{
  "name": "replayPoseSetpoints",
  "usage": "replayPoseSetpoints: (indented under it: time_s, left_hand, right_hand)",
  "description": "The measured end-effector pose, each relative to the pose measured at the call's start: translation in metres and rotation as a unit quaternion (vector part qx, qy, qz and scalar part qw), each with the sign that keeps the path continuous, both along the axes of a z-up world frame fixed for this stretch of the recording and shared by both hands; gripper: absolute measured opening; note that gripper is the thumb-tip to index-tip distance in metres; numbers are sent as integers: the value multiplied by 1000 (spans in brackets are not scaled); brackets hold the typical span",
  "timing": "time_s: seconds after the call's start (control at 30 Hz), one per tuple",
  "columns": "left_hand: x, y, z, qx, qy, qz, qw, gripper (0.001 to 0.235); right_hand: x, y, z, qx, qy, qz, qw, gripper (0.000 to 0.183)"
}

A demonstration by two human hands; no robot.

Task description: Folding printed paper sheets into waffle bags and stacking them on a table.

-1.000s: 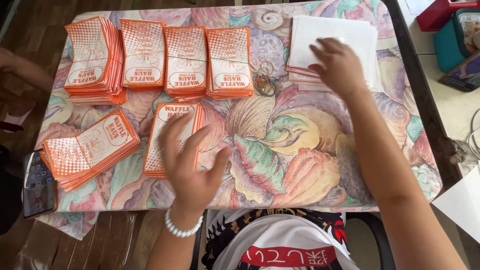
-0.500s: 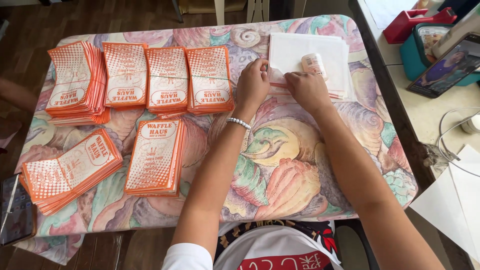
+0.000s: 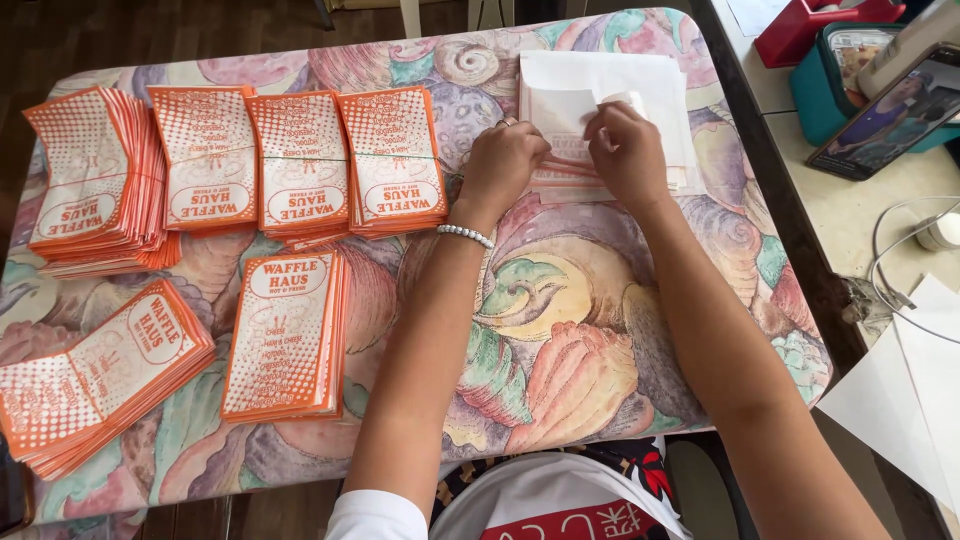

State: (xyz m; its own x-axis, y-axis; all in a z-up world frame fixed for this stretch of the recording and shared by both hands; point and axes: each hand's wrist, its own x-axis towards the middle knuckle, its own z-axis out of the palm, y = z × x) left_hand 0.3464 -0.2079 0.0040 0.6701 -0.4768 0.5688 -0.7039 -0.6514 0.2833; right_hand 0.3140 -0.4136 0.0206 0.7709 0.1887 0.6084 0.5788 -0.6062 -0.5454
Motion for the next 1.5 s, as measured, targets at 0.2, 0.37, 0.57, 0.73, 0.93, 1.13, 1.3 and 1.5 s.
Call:
replayPoseSetpoints:
  time_s: [0.2,0.37,0.57,0.73,0.93,1.13,1.3,1.5]
  left_hand:
    - [1,-8,1,5,-47,45,998,9]
    - [-1,-3,-1,-75,-35,46,996,18]
    - [-7,11,-3,-214,42,78,973,31]
    - [-1,9,-16,-217,138,56,965,52]
    - [-8,4,-6,-203,128,37,970,38]
    - [-6,1,-11,-175,156,69,970,13]
    - [-5,1,-13,-163,158,74,971,14]
    - [-10,3,-8,-180,136,56,973,10]
  right_hand:
    - [3,14,-9,-212,-50,-40,975,28]
    - [20,16,-27,-106,13,-74,992,10]
    - [21,12,-29,54,68,-88,992,11]
    - [1,17,7,77,150,-61,984,22]
    - [12,-22,8,-70,-52,-140,986,41]
    - [17,-35,3,-179,115,-228,950,73]
    - [-32,-8,103,-254,430,-45,865,67]
    - [-39,31,84,-165,273,-51,946,92]
